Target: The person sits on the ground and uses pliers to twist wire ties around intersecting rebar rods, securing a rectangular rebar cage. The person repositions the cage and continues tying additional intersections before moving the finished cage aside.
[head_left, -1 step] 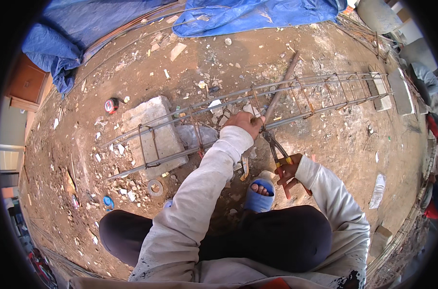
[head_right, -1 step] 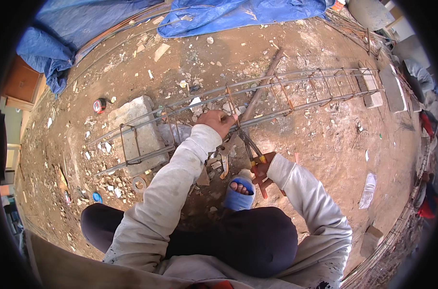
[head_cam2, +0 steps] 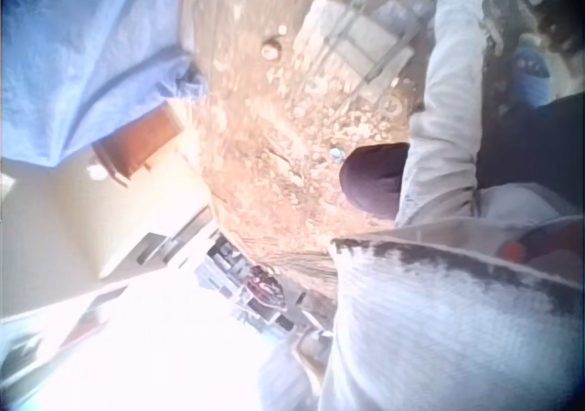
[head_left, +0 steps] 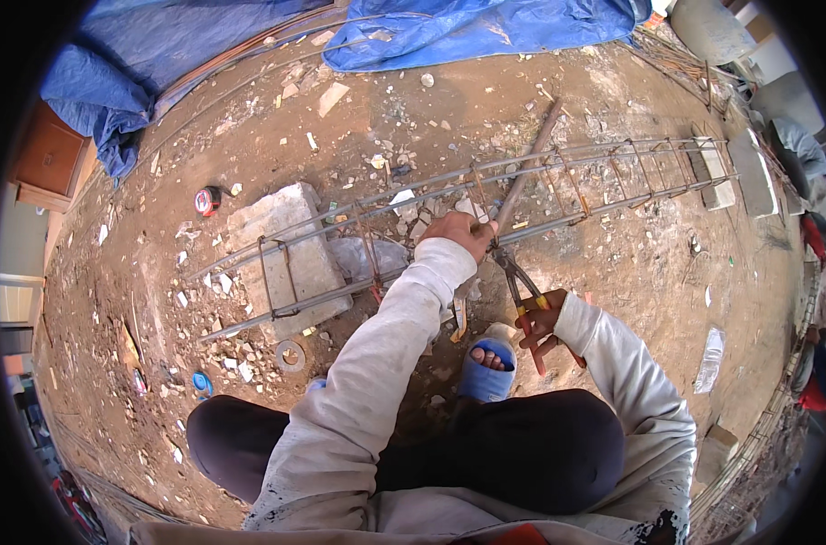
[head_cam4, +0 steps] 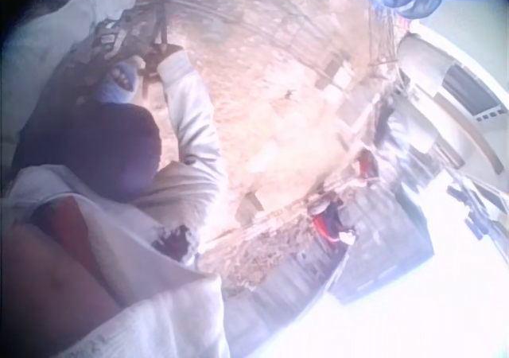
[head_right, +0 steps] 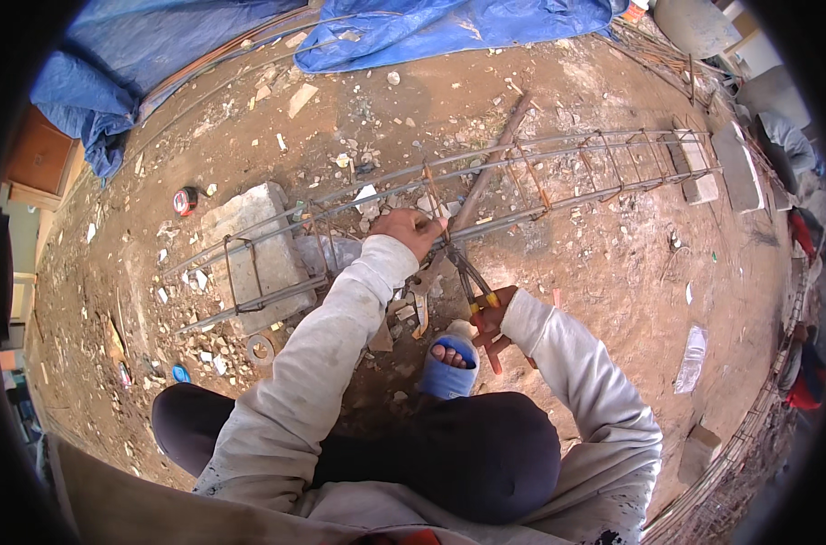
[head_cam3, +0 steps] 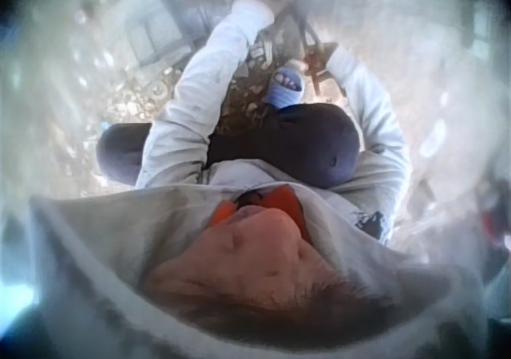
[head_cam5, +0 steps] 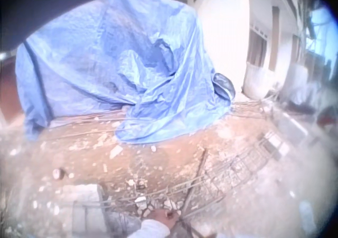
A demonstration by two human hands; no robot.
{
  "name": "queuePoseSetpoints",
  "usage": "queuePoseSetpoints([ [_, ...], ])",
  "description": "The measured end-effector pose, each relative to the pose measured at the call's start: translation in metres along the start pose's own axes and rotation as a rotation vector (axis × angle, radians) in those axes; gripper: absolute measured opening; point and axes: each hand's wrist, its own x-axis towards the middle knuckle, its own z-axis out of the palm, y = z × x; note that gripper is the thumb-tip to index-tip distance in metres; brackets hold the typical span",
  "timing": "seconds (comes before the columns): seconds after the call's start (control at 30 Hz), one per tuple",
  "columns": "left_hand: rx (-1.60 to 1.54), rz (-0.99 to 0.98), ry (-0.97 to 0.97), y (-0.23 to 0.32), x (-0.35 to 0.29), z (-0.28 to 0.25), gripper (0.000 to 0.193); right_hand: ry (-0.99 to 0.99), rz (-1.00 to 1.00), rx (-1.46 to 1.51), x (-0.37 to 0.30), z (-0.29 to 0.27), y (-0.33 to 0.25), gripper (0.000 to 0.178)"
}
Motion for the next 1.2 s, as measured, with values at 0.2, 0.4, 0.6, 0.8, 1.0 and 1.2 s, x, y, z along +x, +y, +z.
queuePoseSetpoints([
  [0.2, -0.361, 0.031, -0.251, -0.025, 0.035, 0.015, 0.042, -0.163, -0.123, -0.004, -0.007, -0.005, -0.007, 0.042],
  [0.4, -0.536, -0.003, -0.376, -0.036, 0.064, 0.036, 0.036, -0.251, -0.166, 0.115, -0.016, -0.009, -0.011, 0.042],
  [0.6, -0.531, -0.006, -0.35, -0.039, 0.067, 0.045, 0.037, 0.154, -0.163, -0.843, -0.03, 0.006, -0.028, 0.045],
  [0.8, -0.476, 0.008, -0.27, -0.04, 0.067, 0.053, 0.039, 0.624, -0.094, -1.526, -0.088, 0.022, -0.07, 0.05],
  [1.0, -0.511, -0.021, -0.33, -0.039, 0.079, 0.064, 0.038, 0.802, -0.61, -2.307, -0.1, 0.021, -0.137, 0.041],
  [1.2, -0.399, -0.052, -0.208, -0.028, 0.07, 0.053, 0.043, 0.55, -0.577, -2.501, -0.062, 0.001, -0.217, 0.045],
])
